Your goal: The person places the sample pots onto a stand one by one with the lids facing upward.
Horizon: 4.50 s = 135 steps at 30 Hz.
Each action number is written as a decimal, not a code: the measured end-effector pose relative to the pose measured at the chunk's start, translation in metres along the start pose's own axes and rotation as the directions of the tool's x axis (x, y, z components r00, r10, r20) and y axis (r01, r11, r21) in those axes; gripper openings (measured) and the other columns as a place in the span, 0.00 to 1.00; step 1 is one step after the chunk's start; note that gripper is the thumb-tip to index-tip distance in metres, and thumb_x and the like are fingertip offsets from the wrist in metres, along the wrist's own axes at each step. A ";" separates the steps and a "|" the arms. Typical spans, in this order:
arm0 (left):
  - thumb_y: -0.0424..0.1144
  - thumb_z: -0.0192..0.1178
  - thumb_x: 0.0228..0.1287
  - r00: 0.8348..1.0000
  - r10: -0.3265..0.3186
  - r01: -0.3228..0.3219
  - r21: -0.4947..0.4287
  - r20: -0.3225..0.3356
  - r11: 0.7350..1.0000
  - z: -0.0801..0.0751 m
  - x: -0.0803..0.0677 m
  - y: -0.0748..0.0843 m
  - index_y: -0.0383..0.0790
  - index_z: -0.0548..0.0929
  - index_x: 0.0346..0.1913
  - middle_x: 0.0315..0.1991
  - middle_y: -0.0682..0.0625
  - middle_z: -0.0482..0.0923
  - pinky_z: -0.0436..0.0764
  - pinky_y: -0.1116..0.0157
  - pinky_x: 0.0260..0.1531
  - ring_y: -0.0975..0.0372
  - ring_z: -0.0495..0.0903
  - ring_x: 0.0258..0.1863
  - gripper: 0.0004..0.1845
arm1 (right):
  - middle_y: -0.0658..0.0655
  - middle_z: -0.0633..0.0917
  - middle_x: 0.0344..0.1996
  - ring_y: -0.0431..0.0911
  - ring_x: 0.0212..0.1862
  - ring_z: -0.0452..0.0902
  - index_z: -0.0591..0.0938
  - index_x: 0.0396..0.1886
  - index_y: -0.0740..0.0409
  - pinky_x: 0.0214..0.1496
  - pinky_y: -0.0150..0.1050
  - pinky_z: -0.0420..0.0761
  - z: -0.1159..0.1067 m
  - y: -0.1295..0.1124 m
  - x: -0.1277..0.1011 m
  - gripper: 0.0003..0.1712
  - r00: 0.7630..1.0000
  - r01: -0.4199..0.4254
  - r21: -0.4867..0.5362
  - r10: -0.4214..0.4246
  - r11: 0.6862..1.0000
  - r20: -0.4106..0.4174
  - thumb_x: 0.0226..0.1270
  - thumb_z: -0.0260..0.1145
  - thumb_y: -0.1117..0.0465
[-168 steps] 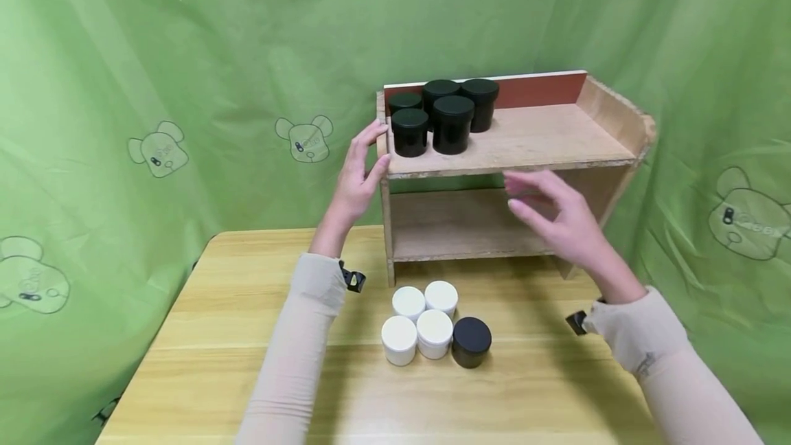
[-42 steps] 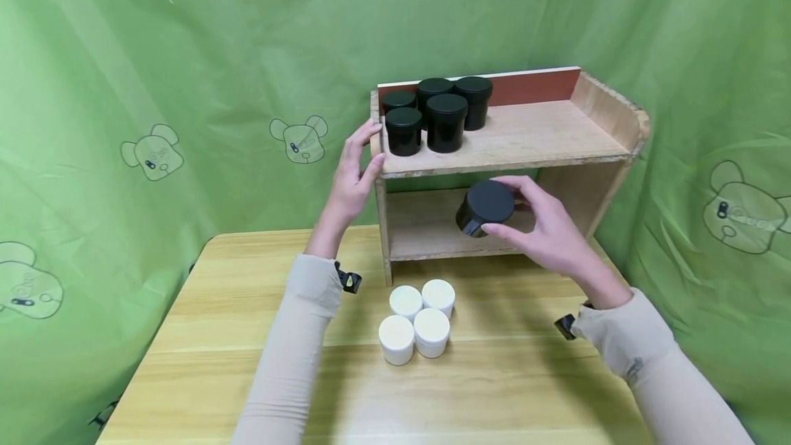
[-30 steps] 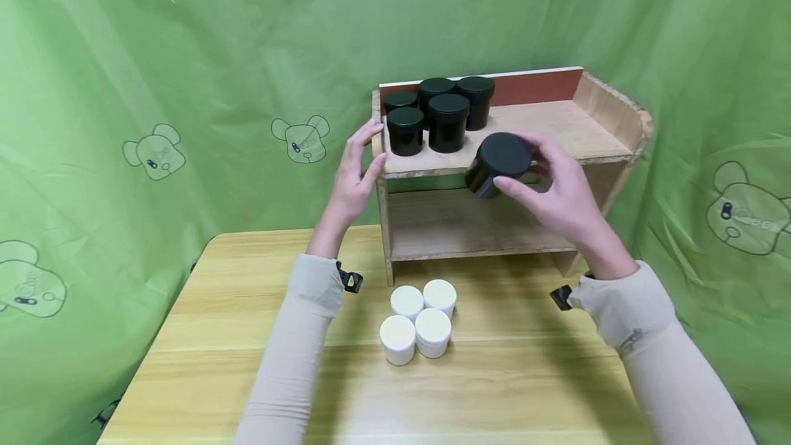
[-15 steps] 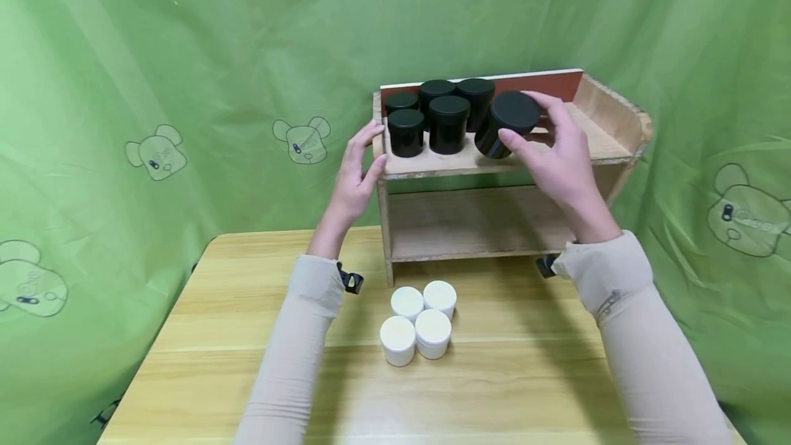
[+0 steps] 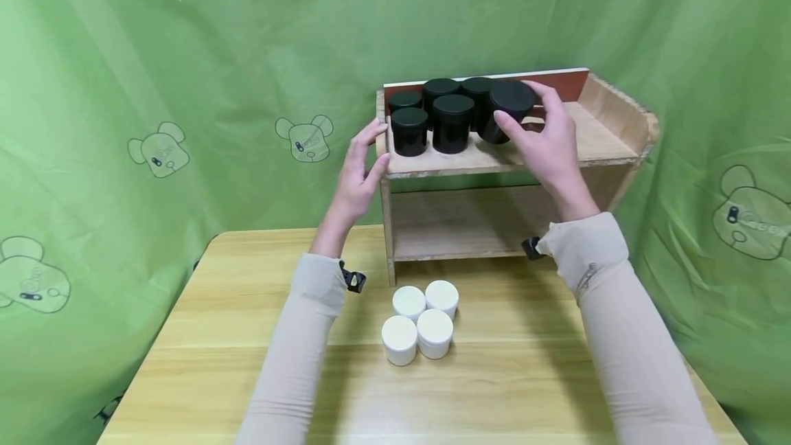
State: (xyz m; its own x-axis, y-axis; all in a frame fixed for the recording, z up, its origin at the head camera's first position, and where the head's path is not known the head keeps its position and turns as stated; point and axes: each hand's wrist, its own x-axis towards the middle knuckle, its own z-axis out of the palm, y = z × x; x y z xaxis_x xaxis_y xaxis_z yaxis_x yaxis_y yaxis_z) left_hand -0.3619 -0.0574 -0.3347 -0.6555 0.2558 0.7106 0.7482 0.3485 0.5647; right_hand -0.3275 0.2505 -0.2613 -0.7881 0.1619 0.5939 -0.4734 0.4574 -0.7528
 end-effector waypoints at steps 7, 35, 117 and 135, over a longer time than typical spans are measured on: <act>0.44 0.51 0.80 1.000 0.009 -0.009 0.003 -0.004 1.000 0.000 0.001 0.000 0.49 0.63 0.78 0.83 0.51 0.55 0.52 0.59 0.82 0.66 0.53 0.81 0.28 | 0.43 0.78 0.51 0.36 0.51 0.74 0.75 0.71 0.50 0.52 0.30 0.78 0.006 0.009 0.008 0.36 1.000 -0.012 -0.020 0.011 1.000 -0.009 0.65 0.74 0.50; 0.45 0.51 0.81 1.000 -0.014 0.013 -0.006 -0.009 1.000 0.001 0.000 0.000 0.49 0.63 0.78 0.83 0.54 0.54 0.53 0.57 0.82 0.66 0.53 0.81 0.28 | 0.65 0.77 0.64 0.57 0.58 0.77 0.68 0.78 0.51 0.57 0.34 0.77 0.011 0.013 0.010 0.38 0.991 -0.029 -0.120 0.044 0.992 0.126 0.74 0.64 0.44; 0.44 0.51 0.81 1.000 -0.002 0.002 -0.021 -0.007 1.000 -0.001 0.001 0.000 0.51 0.63 0.78 0.83 0.52 0.55 0.53 0.58 0.82 0.66 0.53 0.81 0.27 | 0.56 0.81 0.61 0.47 0.59 0.77 0.75 0.73 0.54 0.65 0.25 0.75 0.000 0.013 -0.113 0.34 0.853 0.298 -0.056 -0.239 0.953 0.463 0.69 0.71 0.66; 0.44 0.51 0.80 1.000 -0.012 0.012 -0.019 -0.004 1.000 0.001 0.000 0.000 0.49 0.63 0.78 0.83 0.52 0.54 0.53 0.57 0.82 0.66 0.53 0.81 0.28 | 0.56 0.80 0.60 0.52 0.59 0.79 0.74 0.73 0.56 0.63 0.59 0.82 0.032 0.103 -0.181 0.34 0.711 0.086 -0.037 -0.036 0.996 0.702 0.69 0.73 0.57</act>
State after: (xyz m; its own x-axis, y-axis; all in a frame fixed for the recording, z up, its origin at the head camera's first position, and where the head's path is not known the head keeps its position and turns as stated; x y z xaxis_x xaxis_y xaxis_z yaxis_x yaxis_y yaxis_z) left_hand -0.3622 -0.0568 -0.3346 -0.6639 0.2477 0.7056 0.7422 0.3338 0.5811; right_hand -0.2465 0.2404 -0.4557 -0.8198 -0.5153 0.2497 -0.5248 0.5019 -0.6875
